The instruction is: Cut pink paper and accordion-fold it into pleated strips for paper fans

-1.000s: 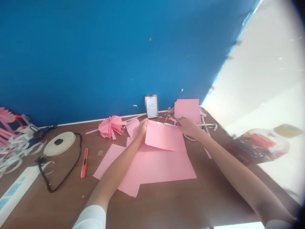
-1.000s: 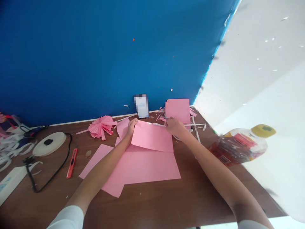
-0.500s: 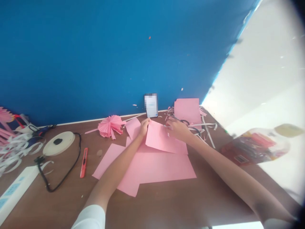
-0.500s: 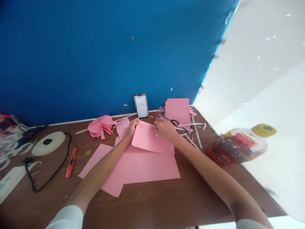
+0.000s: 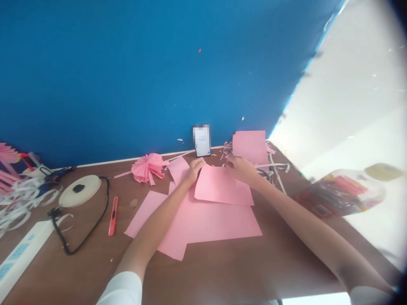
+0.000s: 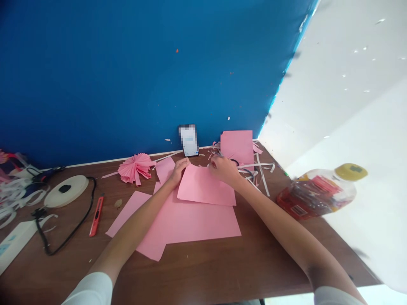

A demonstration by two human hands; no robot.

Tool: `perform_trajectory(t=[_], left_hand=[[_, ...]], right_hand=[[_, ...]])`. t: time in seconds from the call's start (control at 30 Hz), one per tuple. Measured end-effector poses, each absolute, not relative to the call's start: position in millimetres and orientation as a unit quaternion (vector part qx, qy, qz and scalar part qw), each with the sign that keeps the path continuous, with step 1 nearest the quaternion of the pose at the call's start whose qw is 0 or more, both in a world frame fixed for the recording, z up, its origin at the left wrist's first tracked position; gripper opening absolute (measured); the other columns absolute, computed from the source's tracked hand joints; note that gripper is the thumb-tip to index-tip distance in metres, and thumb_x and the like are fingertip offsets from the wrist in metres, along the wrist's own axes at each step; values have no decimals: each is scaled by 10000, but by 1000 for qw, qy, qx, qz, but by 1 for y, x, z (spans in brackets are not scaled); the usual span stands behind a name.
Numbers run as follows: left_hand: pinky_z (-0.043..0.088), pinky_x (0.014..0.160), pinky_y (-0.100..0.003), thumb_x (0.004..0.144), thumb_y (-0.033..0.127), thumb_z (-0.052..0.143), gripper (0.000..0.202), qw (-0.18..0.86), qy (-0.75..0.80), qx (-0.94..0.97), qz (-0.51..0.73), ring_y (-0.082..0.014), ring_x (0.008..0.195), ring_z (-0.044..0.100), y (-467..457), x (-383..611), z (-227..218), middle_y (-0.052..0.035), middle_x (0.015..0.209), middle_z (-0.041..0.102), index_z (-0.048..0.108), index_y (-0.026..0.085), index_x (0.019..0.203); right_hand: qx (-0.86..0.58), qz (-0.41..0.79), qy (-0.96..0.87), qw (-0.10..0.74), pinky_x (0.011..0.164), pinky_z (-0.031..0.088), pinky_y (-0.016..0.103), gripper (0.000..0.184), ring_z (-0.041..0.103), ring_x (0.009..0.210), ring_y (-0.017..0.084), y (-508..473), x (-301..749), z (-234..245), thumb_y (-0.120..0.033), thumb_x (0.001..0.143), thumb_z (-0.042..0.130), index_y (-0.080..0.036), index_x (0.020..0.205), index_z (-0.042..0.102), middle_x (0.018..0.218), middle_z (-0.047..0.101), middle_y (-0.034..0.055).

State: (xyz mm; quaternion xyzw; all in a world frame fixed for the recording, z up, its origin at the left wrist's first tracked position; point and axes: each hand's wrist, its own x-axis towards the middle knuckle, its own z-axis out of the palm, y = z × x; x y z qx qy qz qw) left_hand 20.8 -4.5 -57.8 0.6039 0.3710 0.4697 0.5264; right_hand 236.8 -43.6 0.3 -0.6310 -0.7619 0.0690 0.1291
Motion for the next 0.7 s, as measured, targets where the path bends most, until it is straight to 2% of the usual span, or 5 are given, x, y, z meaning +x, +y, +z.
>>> perform_trajectory(t=[0.27, 0.4, 0.57, 0.7], left_hand=[[209, 518, -233, 787, 546, 616, 426, 562, 320, 634, 423, -75, 511, 303, -10, 19, -53, 56, 599, 355, 411, 185, 690], [292, 550, -227, 697, 560, 693, 457, 592, 297, 634, 399, -90, 560, 411, -11, 18, -48, 39, 648, 441, 433, 185, 723], [349, 569, -231, 603, 379, 769, 399, 620, 298, 622, 374, -104, 599, 476, -10, 15, -45, 35, 686, 488, 445, 185, 731], [372, 547, -237, 563, 242, 694, 280, 645, 342, 568, 380, -109, 564, 497, -5, 11, -54, 35, 678, 508, 481, 180, 734]], right_hand=[[-646, 71, -749, 131, 601, 329, 252, 276, 608, 758, 202, -39, 241, -3, -268, 885, 409, -205, 954, 669, 879, 689, 77], [-653, 64, -746, 115, 611, 339, 254, 280, 616, 768, 205, -38, 241, -4, -272, 887, 419, -206, 997, 668, 893, 695, 82], [-668, 57, -735, 95, 605, 347, 265, 288, 622, 755, 218, -38, 242, -5, -259, 891, 397, -208, 1002, 658, 868, 693, 87], [-673, 53, -732, 91, 639, 374, 286, 325, 631, 807, 246, -35, 245, -6, -261, 920, 354, -206, 1062, 641, 923, 690, 113]])
